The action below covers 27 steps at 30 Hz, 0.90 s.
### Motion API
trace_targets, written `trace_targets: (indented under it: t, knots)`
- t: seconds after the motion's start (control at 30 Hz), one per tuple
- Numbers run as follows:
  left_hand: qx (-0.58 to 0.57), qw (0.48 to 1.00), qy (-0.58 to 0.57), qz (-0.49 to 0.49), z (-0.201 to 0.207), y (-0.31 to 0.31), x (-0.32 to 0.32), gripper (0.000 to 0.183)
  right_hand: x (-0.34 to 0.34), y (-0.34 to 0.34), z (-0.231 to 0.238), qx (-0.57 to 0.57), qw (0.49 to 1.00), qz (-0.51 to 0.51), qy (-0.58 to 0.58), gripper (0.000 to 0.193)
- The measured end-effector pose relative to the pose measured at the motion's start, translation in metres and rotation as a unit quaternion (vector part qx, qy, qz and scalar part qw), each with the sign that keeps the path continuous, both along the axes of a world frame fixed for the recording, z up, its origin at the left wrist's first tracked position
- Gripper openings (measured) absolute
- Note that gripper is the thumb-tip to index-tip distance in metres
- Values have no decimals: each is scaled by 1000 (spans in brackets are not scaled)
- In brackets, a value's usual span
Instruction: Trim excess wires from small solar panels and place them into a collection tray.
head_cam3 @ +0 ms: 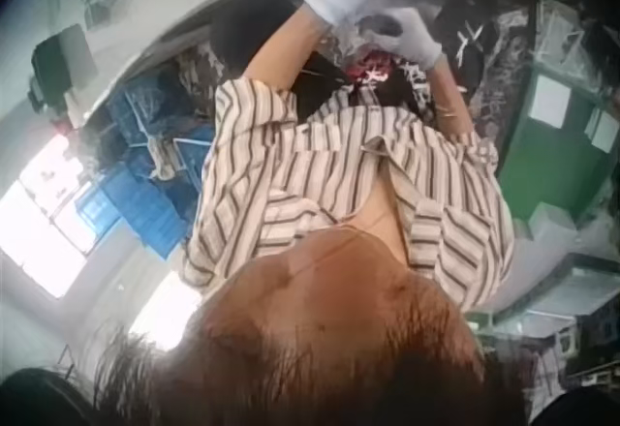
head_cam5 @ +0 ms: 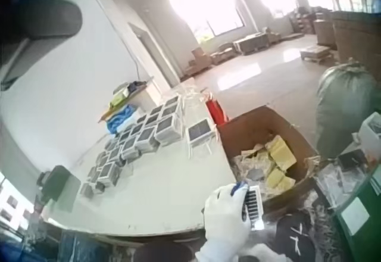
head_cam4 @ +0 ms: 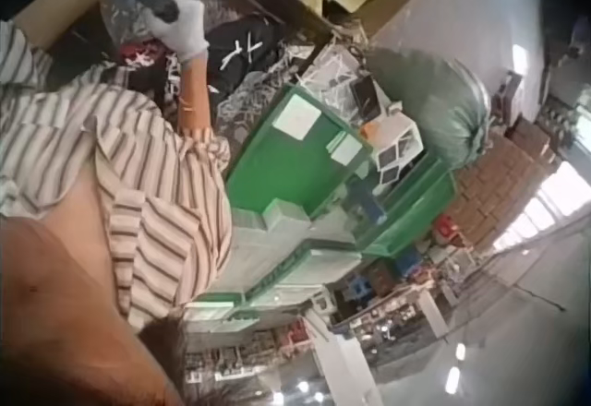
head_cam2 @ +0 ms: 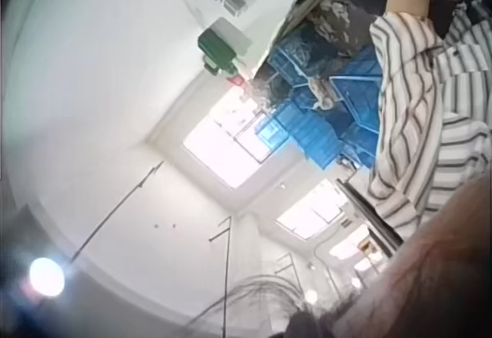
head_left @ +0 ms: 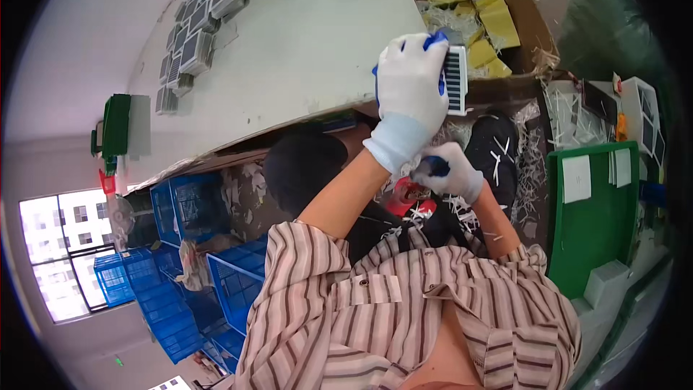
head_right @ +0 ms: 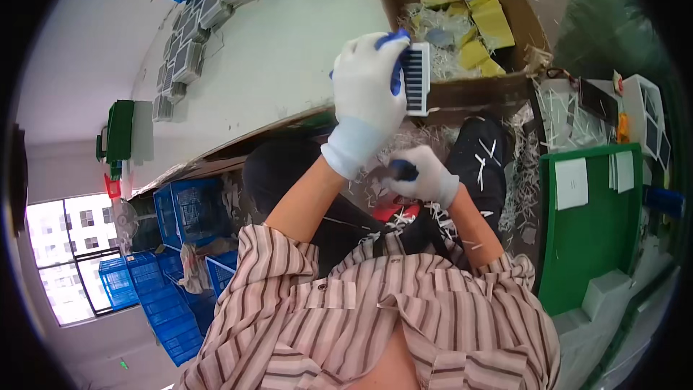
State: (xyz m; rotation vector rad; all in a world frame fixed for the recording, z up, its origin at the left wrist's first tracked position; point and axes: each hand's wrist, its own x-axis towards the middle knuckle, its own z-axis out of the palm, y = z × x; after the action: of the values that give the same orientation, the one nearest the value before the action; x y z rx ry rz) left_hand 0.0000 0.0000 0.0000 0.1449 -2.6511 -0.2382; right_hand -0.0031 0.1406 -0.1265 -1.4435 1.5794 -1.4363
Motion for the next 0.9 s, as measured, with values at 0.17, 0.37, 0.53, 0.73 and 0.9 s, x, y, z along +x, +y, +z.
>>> trace_targets:
  t: [0.17, 0.37, 0.53, 0.73, 0.9]
  knots:
    - [4, 999, 44, 9, -4, -5, -10, 40, -13, -30, -8, -84, 893, -427, -114, 31]
    - [-2, 1000, 15, 17, 5, 8, -8, 38, -41, -77, 7, -344, 629, -226, -660, 32]
    - [24, 998, 39, -45, 1, -4, -3, 39, -62, -106, -43, -264, 820, -261, -434, 38]
    - [-4, 999, 11, 40, 14, -13, 3, 40, -54, -48, -8, -182, 899, -249, -312, 31]
    - [-23, 999, 29, -12, 6, -9, -2, 36, -65, -34, 9, -103, 945, -233, -205, 21]
